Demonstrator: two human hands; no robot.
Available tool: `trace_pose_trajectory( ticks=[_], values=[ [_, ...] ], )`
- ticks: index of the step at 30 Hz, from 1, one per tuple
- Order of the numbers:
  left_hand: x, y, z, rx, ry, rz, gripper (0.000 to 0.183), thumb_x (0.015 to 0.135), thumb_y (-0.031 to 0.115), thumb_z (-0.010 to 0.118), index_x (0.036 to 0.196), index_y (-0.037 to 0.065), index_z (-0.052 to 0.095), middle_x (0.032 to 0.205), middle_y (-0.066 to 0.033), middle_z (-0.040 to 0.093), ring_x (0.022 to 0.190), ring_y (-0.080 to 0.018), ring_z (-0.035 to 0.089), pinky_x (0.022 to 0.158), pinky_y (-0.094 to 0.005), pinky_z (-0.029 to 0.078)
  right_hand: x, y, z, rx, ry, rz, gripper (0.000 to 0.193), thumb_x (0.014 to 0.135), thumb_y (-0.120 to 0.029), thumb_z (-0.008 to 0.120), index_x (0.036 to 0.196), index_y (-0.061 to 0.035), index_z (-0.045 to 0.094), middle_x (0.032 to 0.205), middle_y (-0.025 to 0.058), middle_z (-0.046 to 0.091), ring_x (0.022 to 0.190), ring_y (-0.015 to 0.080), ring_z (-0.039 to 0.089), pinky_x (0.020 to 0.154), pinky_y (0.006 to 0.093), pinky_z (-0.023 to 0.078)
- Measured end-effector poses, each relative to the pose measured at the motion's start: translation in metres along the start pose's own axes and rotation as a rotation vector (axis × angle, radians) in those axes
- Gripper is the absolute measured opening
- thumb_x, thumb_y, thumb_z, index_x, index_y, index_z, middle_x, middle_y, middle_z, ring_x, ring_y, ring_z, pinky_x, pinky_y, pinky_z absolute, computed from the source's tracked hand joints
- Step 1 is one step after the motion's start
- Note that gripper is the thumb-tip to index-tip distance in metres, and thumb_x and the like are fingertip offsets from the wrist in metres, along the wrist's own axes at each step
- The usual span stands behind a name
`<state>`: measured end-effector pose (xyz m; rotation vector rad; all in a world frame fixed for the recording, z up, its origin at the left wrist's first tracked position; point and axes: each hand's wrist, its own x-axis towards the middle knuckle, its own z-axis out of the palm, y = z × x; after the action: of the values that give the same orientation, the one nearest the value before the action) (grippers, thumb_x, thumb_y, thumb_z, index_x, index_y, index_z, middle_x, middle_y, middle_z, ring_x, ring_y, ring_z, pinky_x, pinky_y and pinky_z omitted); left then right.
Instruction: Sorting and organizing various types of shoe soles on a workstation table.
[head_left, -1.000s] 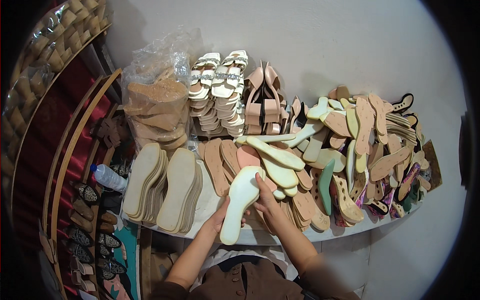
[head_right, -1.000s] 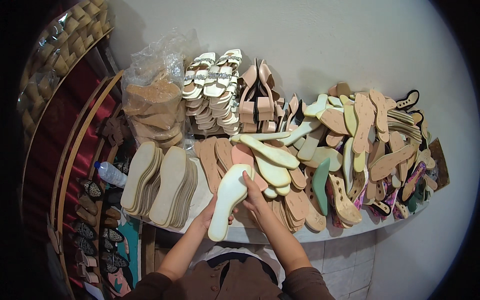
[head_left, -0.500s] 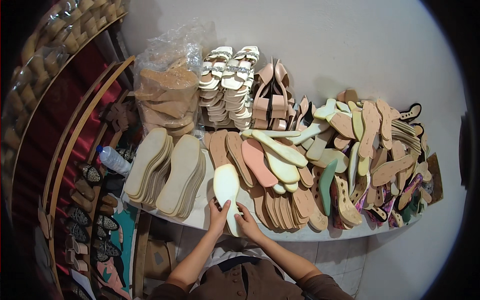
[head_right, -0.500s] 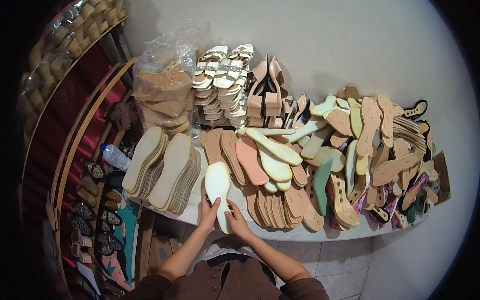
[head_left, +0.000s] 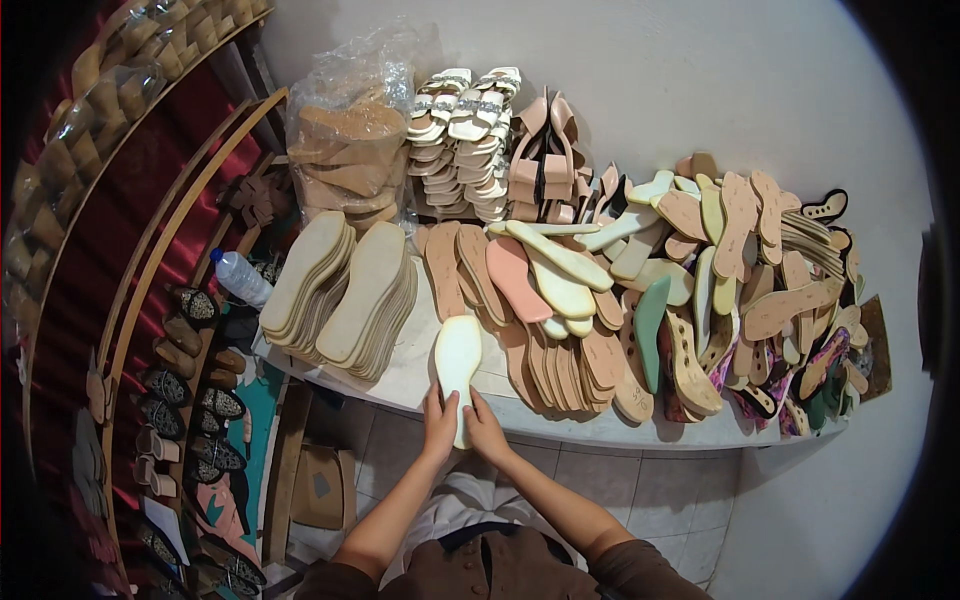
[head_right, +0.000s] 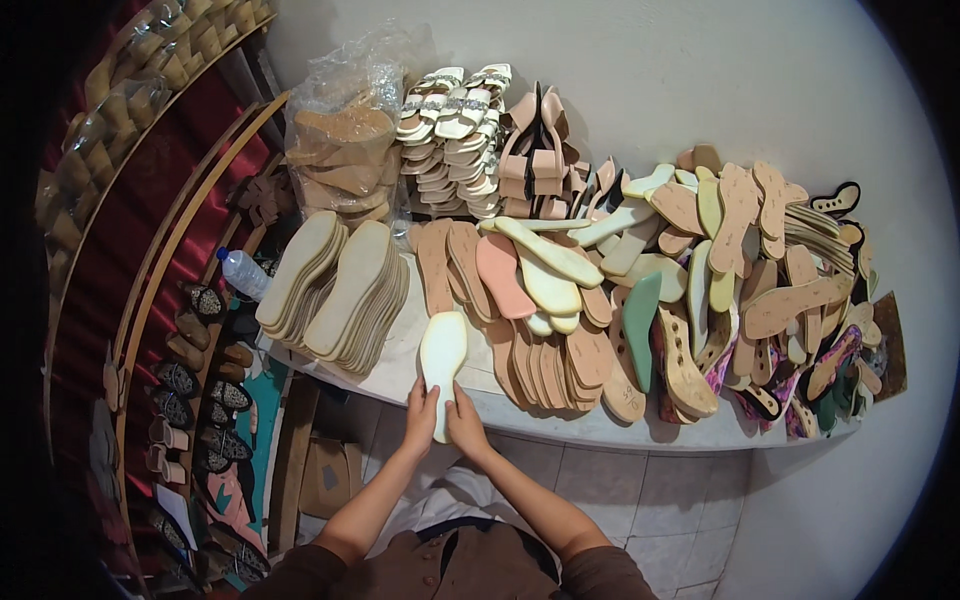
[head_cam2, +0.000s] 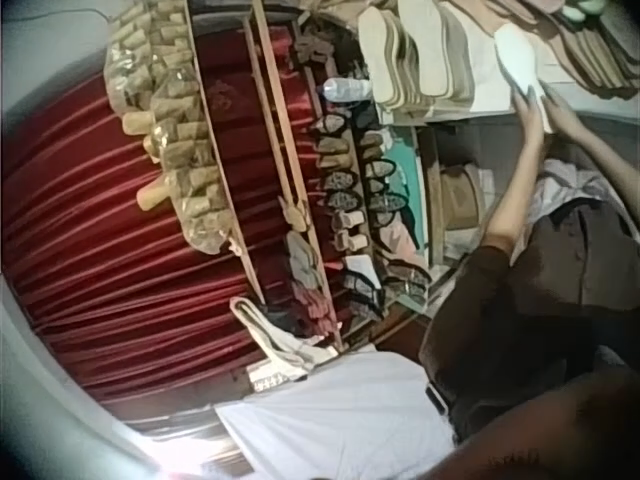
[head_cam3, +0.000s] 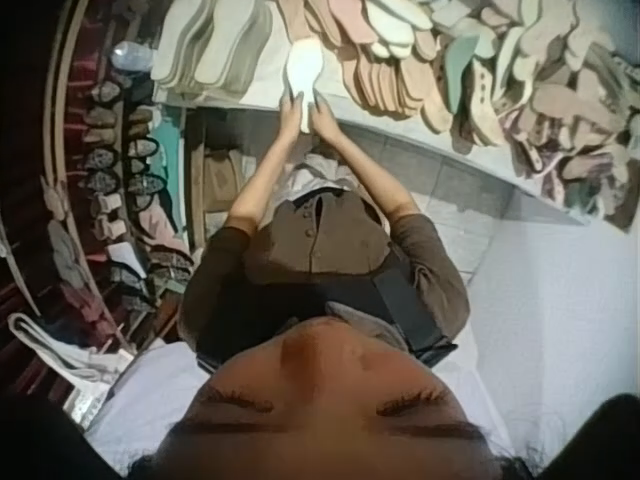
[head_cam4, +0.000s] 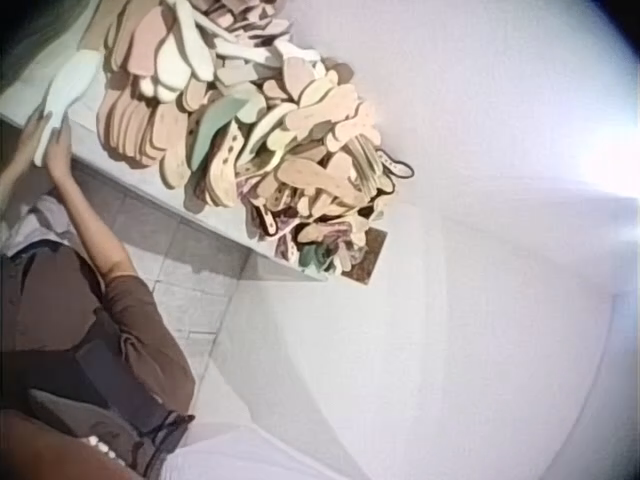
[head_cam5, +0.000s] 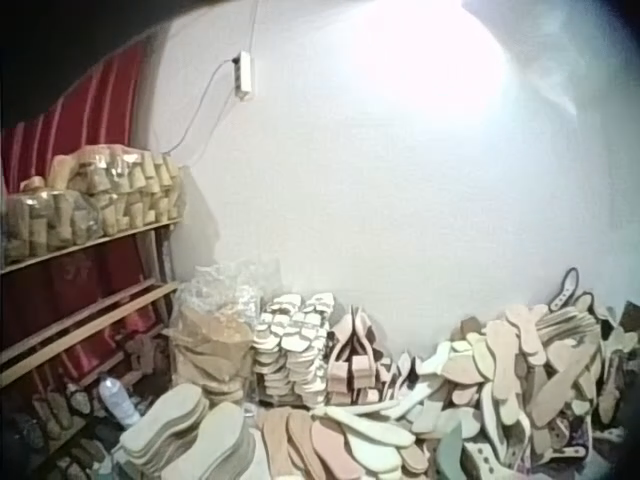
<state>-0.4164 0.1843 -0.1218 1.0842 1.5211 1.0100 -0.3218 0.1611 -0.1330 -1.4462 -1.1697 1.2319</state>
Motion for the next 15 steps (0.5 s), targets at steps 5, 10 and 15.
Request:
trace_pose_trajectory(
  ticks=[5, 10, 15],
  values=[
    [0.004, 0.014, -0.014, 0.035, 0.045, 0.021, 0.048, 0.087, 0.023, 0.048, 0.127, 0.0, 0.036, 0.12, -0.0198, 0.04, 0.115, -0.0298, 0.037, 0.096, -0.0358, 0.03, 0.003, -0.019, 0.017, -0.068, 0.022, -0.087, 0.044, 0.089, -0.013, 0.042, 0.13, 0.0029, 0.032, 0.122, 0.0224, 0.044, 0.11, 0.0307, 0.046, 0.094, 0.0329, 0.035],
    [0.019, 0.012, -0.021, 0.039, 0.071, 0.118, 0.047, 0.088, 0.023, 0.046, 0.127, -0.001, 0.036, 0.12, -0.019, 0.041, 0.113, -0.0284, 0.039, 0.095, -0.0342, 0.031, 0.017, -0.019, 0.025, -0.031, 0.034, -0.171, 0.045, 0.089, -0.012, 0.043, 0.13, 0.0019, 0.032, 0.122, 0.022, 0.043, 0.105, 0.0295, 0.049, 0.087, 0.0327, 0.04],
    [0.044, 0.004, -0.028, 0.209, 0.093, 0.203, 0.056, 0.083, 0.026, 0.055, 0.126, -0.004, 0.034, 0.118, -0.0238, 0.04, 0.11, -0.0352, 0.04, 0.094, -0.0387, 0.032, 0.04, -0.021, 0.025, -0.21, -0.057, -0.218, 0.047, 0.084, -0.012, 0.046, 0.128, 0.0027, 0.036, 0.11, 0.0241, 0.05, 0.101, 0.034, 0.051, 0.087, 0.0343, 0.041]
  ],
)
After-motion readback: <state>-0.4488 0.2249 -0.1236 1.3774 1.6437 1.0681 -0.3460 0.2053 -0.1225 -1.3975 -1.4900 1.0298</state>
